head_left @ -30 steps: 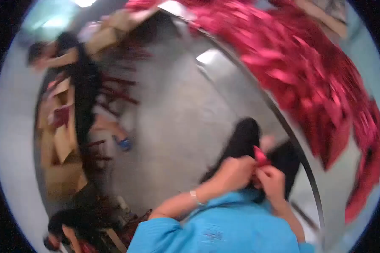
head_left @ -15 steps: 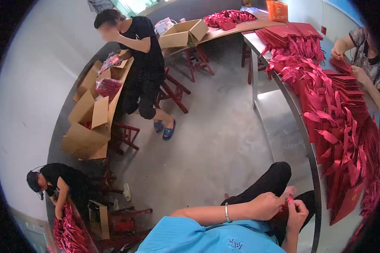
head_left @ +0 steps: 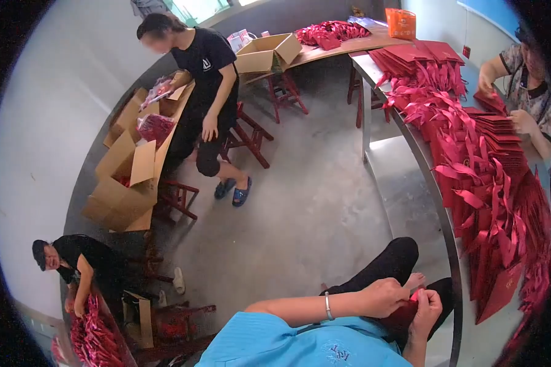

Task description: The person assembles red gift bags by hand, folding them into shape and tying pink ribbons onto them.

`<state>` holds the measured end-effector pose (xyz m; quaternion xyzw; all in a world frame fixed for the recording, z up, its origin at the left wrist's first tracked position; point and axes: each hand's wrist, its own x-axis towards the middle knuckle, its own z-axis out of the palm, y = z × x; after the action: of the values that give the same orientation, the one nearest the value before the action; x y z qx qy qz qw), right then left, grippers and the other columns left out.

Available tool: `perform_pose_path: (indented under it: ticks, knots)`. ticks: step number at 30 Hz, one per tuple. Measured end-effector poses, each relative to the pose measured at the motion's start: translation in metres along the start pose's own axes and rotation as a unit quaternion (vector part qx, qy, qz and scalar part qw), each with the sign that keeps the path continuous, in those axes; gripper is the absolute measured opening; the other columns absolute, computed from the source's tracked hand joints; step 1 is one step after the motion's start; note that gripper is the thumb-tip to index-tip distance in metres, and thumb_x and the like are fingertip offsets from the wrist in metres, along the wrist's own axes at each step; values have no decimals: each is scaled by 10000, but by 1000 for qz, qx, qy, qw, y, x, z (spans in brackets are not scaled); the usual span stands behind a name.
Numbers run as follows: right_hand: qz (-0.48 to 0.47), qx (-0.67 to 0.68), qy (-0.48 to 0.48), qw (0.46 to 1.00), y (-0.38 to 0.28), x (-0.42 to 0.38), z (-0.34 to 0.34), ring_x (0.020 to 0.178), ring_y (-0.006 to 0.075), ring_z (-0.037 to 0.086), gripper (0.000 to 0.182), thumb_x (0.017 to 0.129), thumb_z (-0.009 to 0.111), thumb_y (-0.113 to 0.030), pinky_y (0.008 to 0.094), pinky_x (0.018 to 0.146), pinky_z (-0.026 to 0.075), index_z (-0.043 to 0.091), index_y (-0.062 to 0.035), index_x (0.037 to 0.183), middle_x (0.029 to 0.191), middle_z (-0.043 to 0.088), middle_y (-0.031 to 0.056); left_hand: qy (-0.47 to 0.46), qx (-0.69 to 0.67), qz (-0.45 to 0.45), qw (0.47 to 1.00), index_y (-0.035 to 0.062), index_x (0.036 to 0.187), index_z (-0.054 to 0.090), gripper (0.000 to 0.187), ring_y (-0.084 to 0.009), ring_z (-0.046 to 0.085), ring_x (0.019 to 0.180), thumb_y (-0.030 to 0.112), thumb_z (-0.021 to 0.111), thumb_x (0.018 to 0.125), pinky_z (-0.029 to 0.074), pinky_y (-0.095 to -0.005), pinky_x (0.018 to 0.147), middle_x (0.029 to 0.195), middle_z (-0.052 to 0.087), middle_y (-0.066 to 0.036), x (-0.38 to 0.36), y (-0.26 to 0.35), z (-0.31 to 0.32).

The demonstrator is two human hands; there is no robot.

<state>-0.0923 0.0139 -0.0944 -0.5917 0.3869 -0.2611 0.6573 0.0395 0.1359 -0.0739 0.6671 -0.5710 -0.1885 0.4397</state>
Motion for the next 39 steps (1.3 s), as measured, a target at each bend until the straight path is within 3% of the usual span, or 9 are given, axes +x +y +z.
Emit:
perform_pose_path:
  ticks: [3, 4, 9, 13, 17, 23, 26, 28, 39]
  knots:
    - [16, 78, -53, 995, -25, -3, 5, 714, 119, 550, 181, 926, 525, -164, 271, 672, 453, 619, -24, 861, 799, 600, 18, -48, 23, -25, 998, 67, 856, 631, 103, -346, 612, 761, 129, 655, 776, 497, -451, 703, 776, 626, -145, 9, 6, -25]
    - [-38, 72, -79, 994, -7, 2, -2, 969, 188, 598, 262, 966, 452, -210, 340, 890, 465, 616, -9, 999, 996, 635, 87, -55, -12, -30, 998, 60, 844, 653, 84, -350, 611, 753, 105, 649, 774, 505, -438, 693, 840, 642, -143, 13, 11, -39]
    - [274, 233, -215, 908, -31, 12, -16, 1054, 210, 586, 342, 995, 397, -271, 329, 927, 435, 617, -11, 1028, 1164, 606, 76, -77, -232, -128, 961, -3, 947, 663, 116, -79, 613, 756, 25, 666, 836, 518, -253, 662, 838, 679, -43, 25, 8, -73]
    - [104, 266, -184, 941, -30, 13, -4, 1010, 148, 568, 336, 995, 422, -276, 276, 895, 424, 638, -18, 1000, 1131, 601, 46, -95, -244, -191, 946, -1, 951, 654, 138, -84, 607, 740, 19, 677, 816, 509, -247, 663, 800, 677, -41, 30, 23, -70]
    - [48, 6, -269, 962, -71, -3, 0, 885, 81, 570, 247, 941, 568, -206, 240, 810, 449, 670, -6, 1043, 955, 644, 18, -126, -155, -159, 967, 5, 971, 650, 192, -112, 617, 774, 37, 699, 788, 513, -276, 683, 855, 680, -77, 23, 29, -57]
    - [53, 63, -150, 985, -55, -8, -13, 807, 116, 627, 185, 899, 629, -105, 255, 748, 512, 671, 22, 1026, 909, 676, 62, 278, 112, 1, 954, -17, 1020, 616, 281, -259, 616, 1004, 112, 707, 788, 477, -350, 878, 1045, 653, -162, -7, 18, -72]
    - [63, 135, -130, 980, -56, -9, -20, 820, 133, 641, 188, 905, 623, -117, 267, 759, 525, 673, 26, 1015, 926, 680, 77, 193, -71, -192, 959, -45, 1126, 587, 382, -215, 600, 1021, 166, 695, 827, 462, -342, 911, 1075, 655, -125, -40, -14, -72]
    - [76, 153, -131, 977, -56, -11, -21, 822, 139, 645, 190, 904, 625, -122, 273, 764, 529, 674, 28, 1011, 929, 681, 78, -61, -414, -329, 847, -46, 1197, 555, 436, -196, 582, 1073, 218, 651, 863, 444, -350, 957, 1168, 615, -119, -45, -15, -72]
    - [-11, -59, -180, 982, -114, -45, -56, 904, 104, 591, 253, 877, 659, -166, 271, 865, 456, 682, 4, 1062, 944, 677, 56, -196, -495, -241, 811, -27, 1097, 652, 237, -104, 615, 878, 74, 618, 885, 502, -255, 812, 991, 669, -62, 38, 50, -51]
